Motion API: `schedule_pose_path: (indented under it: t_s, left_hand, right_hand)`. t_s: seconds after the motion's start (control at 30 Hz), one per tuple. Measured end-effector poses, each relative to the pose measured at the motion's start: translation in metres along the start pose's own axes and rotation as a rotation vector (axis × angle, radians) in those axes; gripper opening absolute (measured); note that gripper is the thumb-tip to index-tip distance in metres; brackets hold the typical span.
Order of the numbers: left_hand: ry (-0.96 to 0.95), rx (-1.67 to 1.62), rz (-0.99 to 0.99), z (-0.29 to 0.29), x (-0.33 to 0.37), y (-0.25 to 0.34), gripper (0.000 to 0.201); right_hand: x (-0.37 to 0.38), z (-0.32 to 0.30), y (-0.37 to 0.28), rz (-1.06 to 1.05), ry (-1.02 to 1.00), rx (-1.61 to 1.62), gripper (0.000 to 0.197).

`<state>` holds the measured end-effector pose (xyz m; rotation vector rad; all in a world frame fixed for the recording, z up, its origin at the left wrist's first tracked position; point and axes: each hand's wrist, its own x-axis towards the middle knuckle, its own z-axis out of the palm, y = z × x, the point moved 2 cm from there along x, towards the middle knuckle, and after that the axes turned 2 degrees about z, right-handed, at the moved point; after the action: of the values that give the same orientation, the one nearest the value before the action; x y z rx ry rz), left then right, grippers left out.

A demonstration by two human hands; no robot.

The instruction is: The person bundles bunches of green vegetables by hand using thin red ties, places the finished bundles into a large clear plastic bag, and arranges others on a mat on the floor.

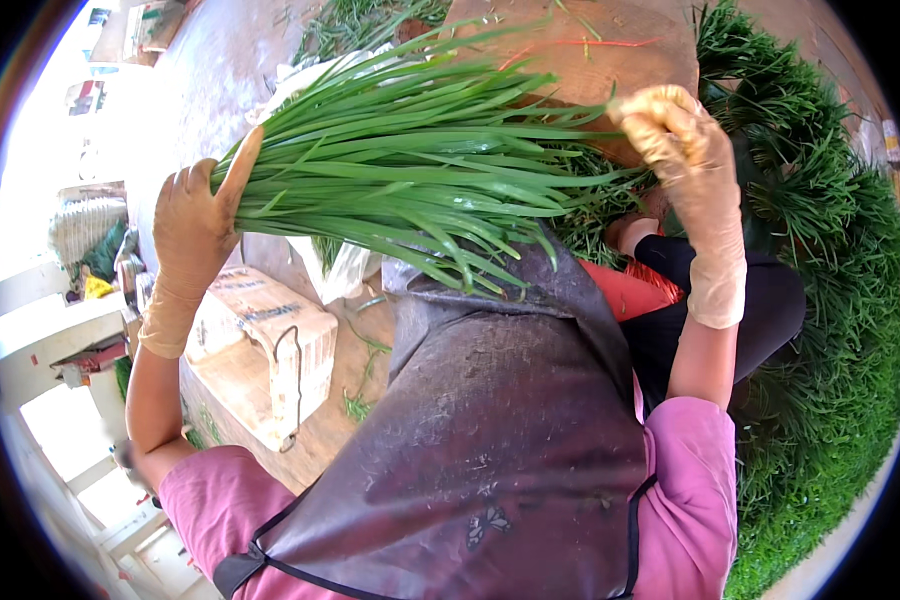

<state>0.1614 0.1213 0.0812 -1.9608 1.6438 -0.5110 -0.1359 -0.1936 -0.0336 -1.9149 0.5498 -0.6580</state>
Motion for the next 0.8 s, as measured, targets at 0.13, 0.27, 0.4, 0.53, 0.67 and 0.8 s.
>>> schedule_pose_path:
  t_s: [0.13, 0.27, 0.4, 0.53, 0.67, 0.8]
  left_hand:
    - [0.199, 0.078, -0.009, -0.009, -0.002, -0.016, 0.079]
    - [0.284, 0.151, 0.023, -0.021, 0.005, -0.022, 0.071]
    - [0.380, 0.233, 0.064, -0.033, 0.007, -0.026, 0.066]
    - [0.410, 0.272, 0.047, -0.037, 0.000, -0.027, 0.064]
    - [0.410, 0.255, 0.046, -0.040, 0.003, -0.026, 0.065]
    - [0.350, 0.153, 0.021, -0.036, 0.008, -0.026, 0.070]
  right_hand:
    - [-0.005, -0.003, -0.038, -0.070, 0.211, 0.075, 0.022]
    - [-0.004, -0.014, -0.061, -0.225, 0.243, 0.157, 0.015]
    - [0.003, -0.001, -0.070, -0.263, 0.001, -0.079, 0.008]
    - [-0.013, -0.003, -0.073, -0.310, 0.006, -0.077, 0.014]
    - [-0.021, 0.014, -0.071, -0.502, 0.113, -0.462, 0.016]
    - [-0.015, 0.039, -0.068, -0.592, 0.122, -0.572, 0.016]
